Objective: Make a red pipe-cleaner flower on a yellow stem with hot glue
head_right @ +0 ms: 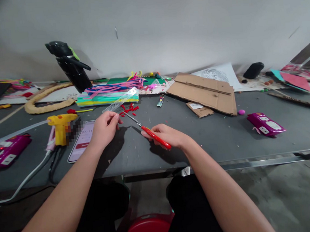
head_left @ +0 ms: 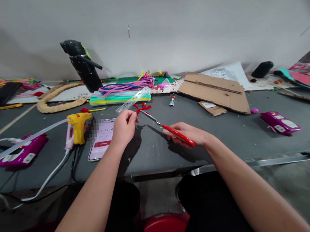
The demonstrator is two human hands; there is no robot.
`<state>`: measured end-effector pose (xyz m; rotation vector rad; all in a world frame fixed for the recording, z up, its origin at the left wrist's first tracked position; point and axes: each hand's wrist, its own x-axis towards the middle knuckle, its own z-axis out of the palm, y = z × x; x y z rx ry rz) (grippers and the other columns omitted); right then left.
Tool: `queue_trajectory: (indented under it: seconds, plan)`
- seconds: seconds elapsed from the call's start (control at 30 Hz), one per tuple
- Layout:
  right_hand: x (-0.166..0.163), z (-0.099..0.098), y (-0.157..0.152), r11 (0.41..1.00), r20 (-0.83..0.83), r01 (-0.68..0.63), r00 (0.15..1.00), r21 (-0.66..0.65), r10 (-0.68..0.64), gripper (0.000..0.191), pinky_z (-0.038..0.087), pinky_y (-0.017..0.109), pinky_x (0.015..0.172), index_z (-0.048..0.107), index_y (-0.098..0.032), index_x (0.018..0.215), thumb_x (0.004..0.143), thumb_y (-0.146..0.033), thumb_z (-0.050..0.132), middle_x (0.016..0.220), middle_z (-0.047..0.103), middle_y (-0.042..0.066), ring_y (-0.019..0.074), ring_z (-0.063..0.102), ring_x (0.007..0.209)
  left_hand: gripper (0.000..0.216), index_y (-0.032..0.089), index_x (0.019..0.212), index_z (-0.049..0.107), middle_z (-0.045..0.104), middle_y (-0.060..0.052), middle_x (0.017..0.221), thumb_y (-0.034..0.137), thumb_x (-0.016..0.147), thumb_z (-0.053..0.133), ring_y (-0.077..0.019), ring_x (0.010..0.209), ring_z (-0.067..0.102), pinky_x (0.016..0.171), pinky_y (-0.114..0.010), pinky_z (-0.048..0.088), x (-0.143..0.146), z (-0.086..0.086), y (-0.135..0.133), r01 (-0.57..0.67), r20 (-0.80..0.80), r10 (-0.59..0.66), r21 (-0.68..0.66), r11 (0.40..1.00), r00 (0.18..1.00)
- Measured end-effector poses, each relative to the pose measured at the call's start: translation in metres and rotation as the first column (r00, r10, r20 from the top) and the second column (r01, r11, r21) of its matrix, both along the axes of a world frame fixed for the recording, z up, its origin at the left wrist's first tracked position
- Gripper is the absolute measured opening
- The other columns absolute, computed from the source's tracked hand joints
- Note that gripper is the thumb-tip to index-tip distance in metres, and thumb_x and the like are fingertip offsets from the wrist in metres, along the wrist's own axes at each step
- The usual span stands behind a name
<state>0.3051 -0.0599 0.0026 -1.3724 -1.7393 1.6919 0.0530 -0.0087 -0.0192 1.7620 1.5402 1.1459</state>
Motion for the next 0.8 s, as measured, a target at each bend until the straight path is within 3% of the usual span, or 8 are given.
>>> queue_trajectory:
  seconds: [0.2, 0.57, 0.8]
  plan:
    - [-0.001, 0.000, -0.002, 1.000, -0.013, 0.002, 1.000, 0.015, -0.002, 0.057, 0.030, 0.019, 0.038, 0.058, -0.016, 0.080, 0.081, -0.072, 0.067, 0.058, 0.048, -0.005, 0.0063, 0.040, 0.043, 0.019, 0.021, 0.085, 0.059, 0.070, -0.001, 0.078, 0.036, 0.095, 0.053, -0.0152, 0.059, 0.059, 0.062, -0.029, 0.043, 0.009, -0.004, 0.002, -0.002, 0.076, 0.002, 0.006, 1.000, 0.997]
    - [-0.002, -0.001, -0.002, 1.000, -0.043, 0.013, 0.999, 0.011, -0.013, 0.053, 0.028, 0.020, 0.040, 0.056, -0.016, 0.078, 0.083, -0.068, 0.068, 0.057, 0.045, -0.007, 0.0057, 0.037, 0.042, 0.022, 0.021, 0.083, 0.060, 0.066, 0.000, 0.067, 0.036, 0.097, 0.052, -0.0161, 0.058, 0.058, 0.060, -0.029, 0.040, 0.023, -0.002, -0.002, 0.021, 0.031, -0.020, -0.044, 0.999, 0.999]
    - [-0.003, -0.002, -0.002, 0.999, -0.048, 0.035, 0.998, 0.008, -0.034, 0.051, 0.026, 0.021, 0.041, 0.054, -0.017, 0.075, 0.081, -0.065, 0.070, 0.056, 0.043, -0.007, 0.0058, 0.035, 0.043, 0.020, 0.021, 0.083, 0.058, 0.069, -0.001, 0.074, 0.036, 0.096, 0.053, -0.0155, 0.058, 0.058, 0.059, -0.029, 0.041, 0.022, -0.008, 0.002, 0.059, 0.096, -0.054, -0.052, 0.997, 0.994]
